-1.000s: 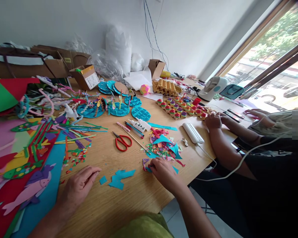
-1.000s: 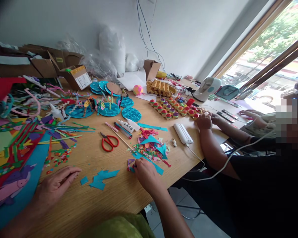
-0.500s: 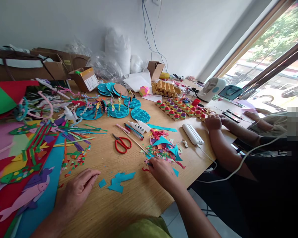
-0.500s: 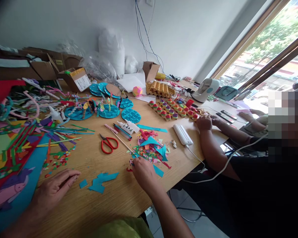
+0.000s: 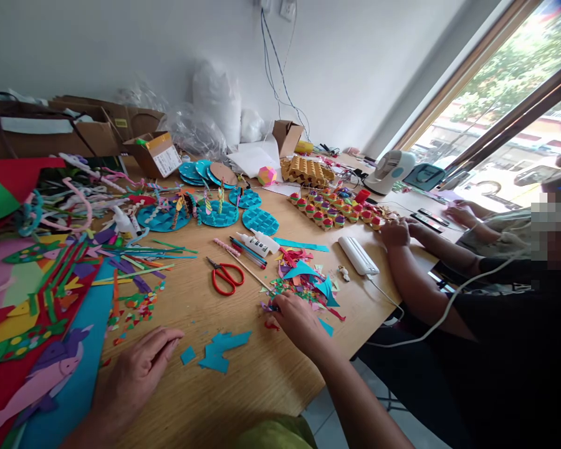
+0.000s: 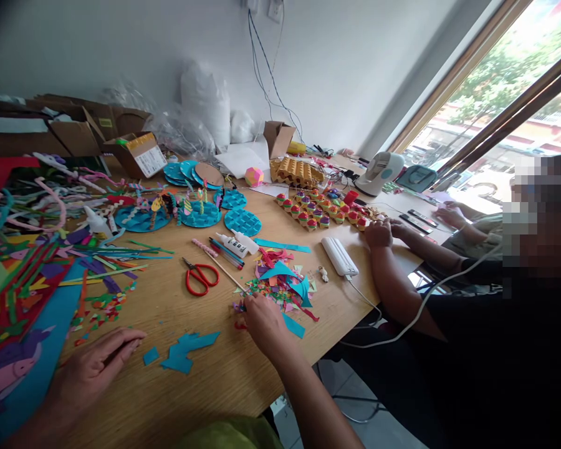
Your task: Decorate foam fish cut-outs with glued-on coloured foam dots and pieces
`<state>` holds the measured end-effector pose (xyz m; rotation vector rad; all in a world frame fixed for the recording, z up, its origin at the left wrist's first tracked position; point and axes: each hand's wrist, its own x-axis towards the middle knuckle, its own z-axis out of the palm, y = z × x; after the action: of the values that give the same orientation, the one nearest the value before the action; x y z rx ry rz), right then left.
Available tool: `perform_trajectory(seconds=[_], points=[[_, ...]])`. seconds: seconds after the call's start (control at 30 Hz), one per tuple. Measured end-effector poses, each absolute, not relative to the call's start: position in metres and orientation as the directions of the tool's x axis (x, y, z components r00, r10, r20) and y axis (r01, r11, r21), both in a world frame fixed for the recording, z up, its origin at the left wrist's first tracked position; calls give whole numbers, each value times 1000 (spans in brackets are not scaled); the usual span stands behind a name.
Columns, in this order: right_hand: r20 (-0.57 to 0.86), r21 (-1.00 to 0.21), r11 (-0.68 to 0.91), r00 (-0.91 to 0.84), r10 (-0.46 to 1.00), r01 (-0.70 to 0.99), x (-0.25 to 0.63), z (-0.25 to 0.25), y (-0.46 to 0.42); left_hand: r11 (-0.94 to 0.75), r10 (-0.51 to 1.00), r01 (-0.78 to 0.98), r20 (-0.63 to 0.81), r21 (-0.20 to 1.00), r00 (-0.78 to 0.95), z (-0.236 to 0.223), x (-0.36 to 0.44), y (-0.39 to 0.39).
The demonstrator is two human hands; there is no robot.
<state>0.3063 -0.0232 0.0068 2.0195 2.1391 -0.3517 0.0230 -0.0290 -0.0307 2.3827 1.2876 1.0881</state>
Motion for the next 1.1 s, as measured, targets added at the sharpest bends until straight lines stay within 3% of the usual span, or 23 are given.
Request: perform_trajectory(seconds=[0.57, 0.73, 0.97, 1.1], points=[[-357, -55, 75, -89, 930, 996, 304, 15, -33, -615, 772, 645, 516, 455, 372, -28, 23, -29], [-371, -9, 10, -13, 929, 1000, 292, 9, -37, -603, 783, 632, 509, 486, 356, -36, 20, -29], [-209, 78, -132, 145, 967, 988, 344, 24, -9, -539, 838, 629, 434, 560, 331, -40, 16, -30], [-192, 110, -175, 194, 962, 978, 372, 25, 4, -529, 845, 629, 422, 570, 328, -37, 17, -30]])
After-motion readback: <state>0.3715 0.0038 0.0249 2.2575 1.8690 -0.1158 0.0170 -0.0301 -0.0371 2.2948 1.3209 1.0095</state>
